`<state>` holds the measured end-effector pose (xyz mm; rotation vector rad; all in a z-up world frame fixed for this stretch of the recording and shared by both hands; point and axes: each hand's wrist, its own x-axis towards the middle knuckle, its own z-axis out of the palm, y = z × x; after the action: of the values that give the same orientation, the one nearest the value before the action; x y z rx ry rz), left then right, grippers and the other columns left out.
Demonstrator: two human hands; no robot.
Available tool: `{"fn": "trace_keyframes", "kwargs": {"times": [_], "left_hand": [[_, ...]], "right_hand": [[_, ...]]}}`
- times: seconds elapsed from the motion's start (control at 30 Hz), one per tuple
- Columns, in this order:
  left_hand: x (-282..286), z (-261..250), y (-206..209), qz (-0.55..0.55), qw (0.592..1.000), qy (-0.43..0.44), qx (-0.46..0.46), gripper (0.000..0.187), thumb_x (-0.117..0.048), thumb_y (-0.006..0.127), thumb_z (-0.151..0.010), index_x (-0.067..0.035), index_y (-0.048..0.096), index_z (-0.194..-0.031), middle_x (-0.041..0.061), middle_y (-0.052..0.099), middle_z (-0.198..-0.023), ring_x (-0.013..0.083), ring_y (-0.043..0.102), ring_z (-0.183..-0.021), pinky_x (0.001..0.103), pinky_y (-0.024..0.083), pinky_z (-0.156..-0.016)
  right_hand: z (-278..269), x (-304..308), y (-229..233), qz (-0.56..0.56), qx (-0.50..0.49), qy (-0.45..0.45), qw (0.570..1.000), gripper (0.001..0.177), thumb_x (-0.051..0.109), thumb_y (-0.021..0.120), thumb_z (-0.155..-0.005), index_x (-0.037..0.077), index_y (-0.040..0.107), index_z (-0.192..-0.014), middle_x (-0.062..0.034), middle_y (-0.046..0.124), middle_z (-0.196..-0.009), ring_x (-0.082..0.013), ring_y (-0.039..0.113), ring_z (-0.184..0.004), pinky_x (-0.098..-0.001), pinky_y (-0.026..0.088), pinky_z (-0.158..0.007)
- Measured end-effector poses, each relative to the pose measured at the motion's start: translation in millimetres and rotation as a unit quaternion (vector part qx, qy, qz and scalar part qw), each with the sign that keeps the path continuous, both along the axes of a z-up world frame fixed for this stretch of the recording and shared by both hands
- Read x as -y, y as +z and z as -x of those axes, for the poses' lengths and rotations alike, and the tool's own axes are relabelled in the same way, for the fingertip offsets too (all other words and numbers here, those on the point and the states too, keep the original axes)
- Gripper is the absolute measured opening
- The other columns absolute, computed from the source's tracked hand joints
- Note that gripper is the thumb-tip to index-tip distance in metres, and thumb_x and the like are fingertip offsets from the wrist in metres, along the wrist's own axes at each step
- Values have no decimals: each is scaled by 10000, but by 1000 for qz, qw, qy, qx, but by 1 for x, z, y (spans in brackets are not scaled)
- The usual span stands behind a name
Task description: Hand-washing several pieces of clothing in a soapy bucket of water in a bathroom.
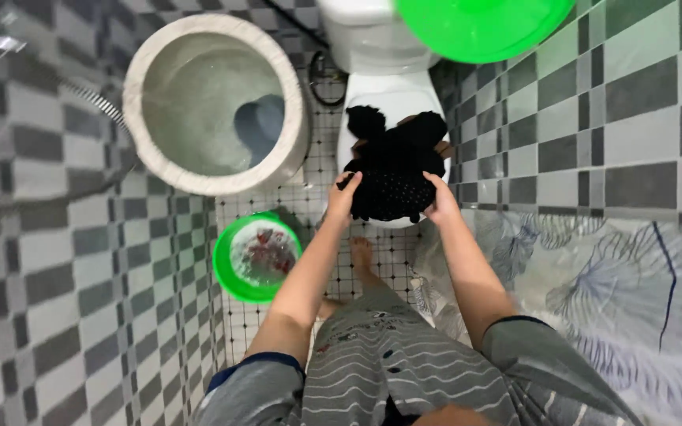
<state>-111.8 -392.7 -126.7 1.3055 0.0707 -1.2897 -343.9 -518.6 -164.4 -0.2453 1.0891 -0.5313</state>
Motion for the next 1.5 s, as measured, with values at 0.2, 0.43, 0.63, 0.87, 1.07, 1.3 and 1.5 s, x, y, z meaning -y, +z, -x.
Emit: {"fn": "trace_keyframes", "kwargs": {"times": [0.2, 0.43, 0.63, 0.87, 1.07, 1.3, 1.5], "left_hand": [[68, 18, -66, -26, 999, -28, 38, 438, -365, 798, -888, -88, 664, -1200, 21, 682, -1077, 149, 650, -946, 305, 538, -810], [97, 31, -101, -46, 992, -20, 118, 535, -408, 795, -913, -29, 665, -1267, 152, 671, -1185, 268, 629, -1060, 392, 517, -915], [100, 63, -95, -59, 848, -125, 512, 839, -468, 770, -861, -200, 401, -1565, 264, 279, -1615, 468, 302, -1498, 573, 318, -1224], [92, 68, -124, -173, 730, -321, 578, 753, -597, 524, -1041, -355, 184, -1669, 246, -15, -1720, 507, 55, -1559, 793, 149, -1111], [58, 35, -101, -165, 726, -372, 555, 854, -654, 551, -967, -383, 103, -1641, 188, -59, -1725, 467, 38, -1563, 759, 136, -1150], [-100, -16, -123, -299, 711, -419, 478, 766, -493, 659, -911, -291, 374, -1592, 166, 107, -1730, 405, 70, -1592, 745, 86, -1207], [-246, -50, -142, -418, 683, -462, 380, 810, -564, 609, -916, -225, 312, -1589, 191, 80, -1686, 400, 2, -1569, 703, 91, -1185]], "right_hand": [[21, 60, -48, 68, -63, -4, 996, 309, 333, 731, -944, 93, 705, -1137, -27, 729, -1045, -188, 692, -909, -372, 526, -778], [4, 76, -82, 243, -170, 8, 955, 547, 398, 738, -1029, 102, 439, -1379, -61, 455, -1360, -202, 442, -1274, -355, 390, -1049], [-32, 52, -57, 482, -515, 193, 682, 937, 578, 677, -969, 164, 225, -1677, -286, 45, -1698, -482, 66, -1559, -651, 128, -1222], [-27, 50, -85, 469, -565, 297, 610, 805, 593, 587, -1021, 259, 263, -1678, -237, -22, -1724, -496, 11, -1576, -781, 34, -1160], [-50, 42, -55, 432, -580, 301, 621, 771, 517, 608, -1023, 287, 257, -1670, -221, -43, -1713, -493, 17, -1567, -795, 16, -1140], [-89, -41, -16, 633, -510, 301, 499, 705, 180, 640, -1006, 153, 339, -1644, -335, 113, -1688, -575, 161, -1532, -739, 109, -1205], [-127, -144, -37, 696, -336, 479, 417, 752, 126, 665, -887, 130, 391, -1587, -369, 170, -1626, -600, 206, -1475, -723, 188, -1184]]}}
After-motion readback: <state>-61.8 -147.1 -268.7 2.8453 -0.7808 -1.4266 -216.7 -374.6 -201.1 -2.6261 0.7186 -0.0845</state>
